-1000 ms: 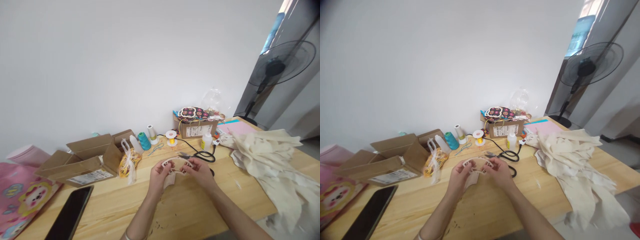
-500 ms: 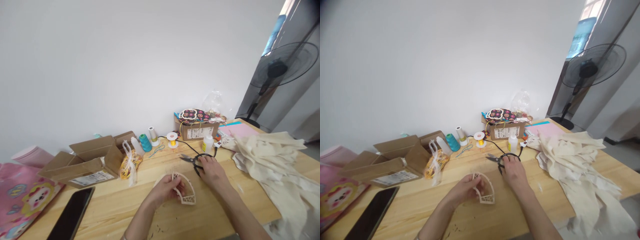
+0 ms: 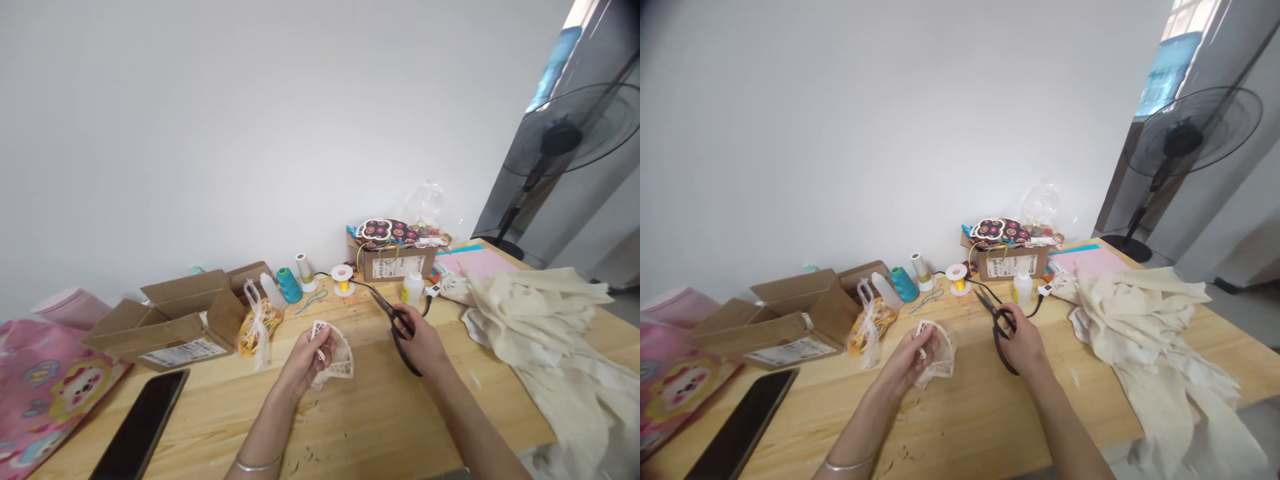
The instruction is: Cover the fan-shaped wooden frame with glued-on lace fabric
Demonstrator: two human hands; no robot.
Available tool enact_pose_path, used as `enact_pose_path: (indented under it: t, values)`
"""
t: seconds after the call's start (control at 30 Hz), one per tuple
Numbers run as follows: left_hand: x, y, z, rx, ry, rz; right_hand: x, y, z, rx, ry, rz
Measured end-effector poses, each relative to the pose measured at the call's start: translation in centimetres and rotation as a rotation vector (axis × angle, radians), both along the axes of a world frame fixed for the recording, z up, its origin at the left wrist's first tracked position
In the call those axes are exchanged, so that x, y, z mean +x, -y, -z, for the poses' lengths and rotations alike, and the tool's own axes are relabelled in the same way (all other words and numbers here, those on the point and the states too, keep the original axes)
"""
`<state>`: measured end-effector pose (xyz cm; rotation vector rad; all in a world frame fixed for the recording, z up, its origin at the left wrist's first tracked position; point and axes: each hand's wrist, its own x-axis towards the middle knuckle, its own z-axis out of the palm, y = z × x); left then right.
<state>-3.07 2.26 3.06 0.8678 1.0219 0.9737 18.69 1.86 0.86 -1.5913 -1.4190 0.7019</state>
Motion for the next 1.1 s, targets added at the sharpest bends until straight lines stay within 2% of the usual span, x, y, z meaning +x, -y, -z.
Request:
enact_pose_path:
  t: [0.13,0.27,0.33,0.47,0.57,0.63,0.73,0.87,0.93,1.0,1.03,1.1]
  values:
    - [-0.3,-0.1,0.1,-0.009,0.145,-0.090,-1.8,0.8,-0.5,-0.059,0.299,-0.205]
    - [-2.2,-0.7,-0.4,-0.084,0.504,-0.140,-3.2,1.5,-2.2,-0.083,0.582,-0.452]
    - [-2.9,-0.9,-0.6,-0.110,0.638,-0.131,-3.4,0.9,-3.1,-0.053,0.675,-0.502]
    - [-3.2,-0.9,-0.6,-0.150,0.697,-0.111,-3.9,-2.8,-3.9,0.028,0.754,-0.408]
    - [-2.7,-0.8,-0.4,-0.179,0.661,-0.110,-4.8,-5.6,-3.5,0.015,0.774,-0.391]
    - [-2.6,-0.9,-0.3,-0.181,0.653,-0.115,-4.9,-6.2,-3.2,-0.004,0.777,-0.392]
    - [-2.8,-1.0,-0.3,-0.164,0.681,-0.149,-2.7,-4.7,-3.1,-0.018,0.779,-0.376]
    - [-3.2,-1.1,-0.6,-0.139,0.780,-0.299,3.0,-0.7,-3.7,-0.048,0.791,-0.379]
    - [-3.3,-1.2,-0.8,-0.168,0.833,-0.354,4.7,0.7,-4.2,-0.131,0.795,-0.318]
    - [-3.3,-1.2,-1.0,-0.200,0.866,-0.367,4.7,1.4,-4.8,-0.230,0.773,-0.237]
    - [-3.3,-1.2,-1.0,-0.208,0.872,-0.366,4.0,1.5,-5.0,-0.228,0.746,-0.242]
    - [-3.2,-1.1,-1.0,-0.211,0.866,-0.360,2.0,1.6,-5.1,-0.143,0.683,-0.368]
